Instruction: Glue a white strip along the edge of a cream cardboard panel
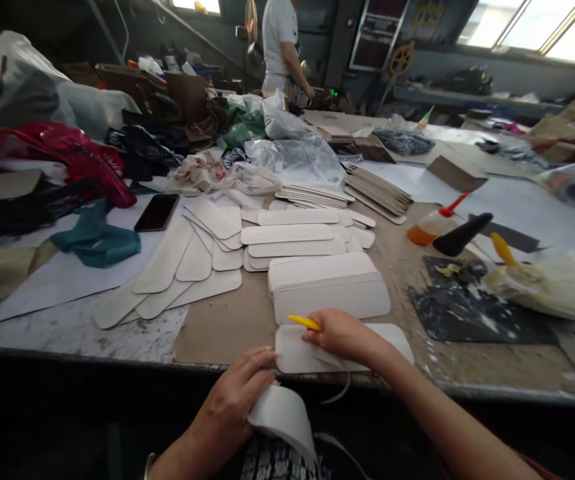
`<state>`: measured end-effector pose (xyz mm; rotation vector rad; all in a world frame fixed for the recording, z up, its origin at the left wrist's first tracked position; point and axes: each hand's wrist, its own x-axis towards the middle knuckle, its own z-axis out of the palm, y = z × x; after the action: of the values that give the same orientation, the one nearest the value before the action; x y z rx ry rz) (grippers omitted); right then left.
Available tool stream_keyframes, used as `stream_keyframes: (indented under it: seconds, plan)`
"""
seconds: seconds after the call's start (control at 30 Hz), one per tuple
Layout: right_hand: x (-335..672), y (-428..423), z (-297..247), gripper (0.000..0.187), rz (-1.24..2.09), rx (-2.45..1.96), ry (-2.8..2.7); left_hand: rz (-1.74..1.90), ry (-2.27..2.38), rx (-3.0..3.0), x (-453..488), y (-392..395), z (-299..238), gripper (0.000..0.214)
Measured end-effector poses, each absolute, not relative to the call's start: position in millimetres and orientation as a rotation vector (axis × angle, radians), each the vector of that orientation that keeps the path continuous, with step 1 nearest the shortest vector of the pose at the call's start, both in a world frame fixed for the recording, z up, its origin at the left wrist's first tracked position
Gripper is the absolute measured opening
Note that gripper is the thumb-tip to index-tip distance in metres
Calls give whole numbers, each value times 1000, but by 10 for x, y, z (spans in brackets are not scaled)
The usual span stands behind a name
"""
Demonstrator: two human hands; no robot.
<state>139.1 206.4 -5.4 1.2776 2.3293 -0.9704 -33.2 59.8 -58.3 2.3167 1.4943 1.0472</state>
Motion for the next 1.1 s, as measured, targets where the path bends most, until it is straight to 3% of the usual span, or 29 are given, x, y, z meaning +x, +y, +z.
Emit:
stream_keyframes:
  seconds: [0.67, 1.1]
  plan:
    - [1483, 2107, 106, 26, -1203, 1143, 2172, 1005, 1385, 2310, -399, 669, -638, 27]
    - [1338, 2117, 36, 24, -902, 1127, 2261, 1076, 1359, 2301, -394, 648, -642, 17]
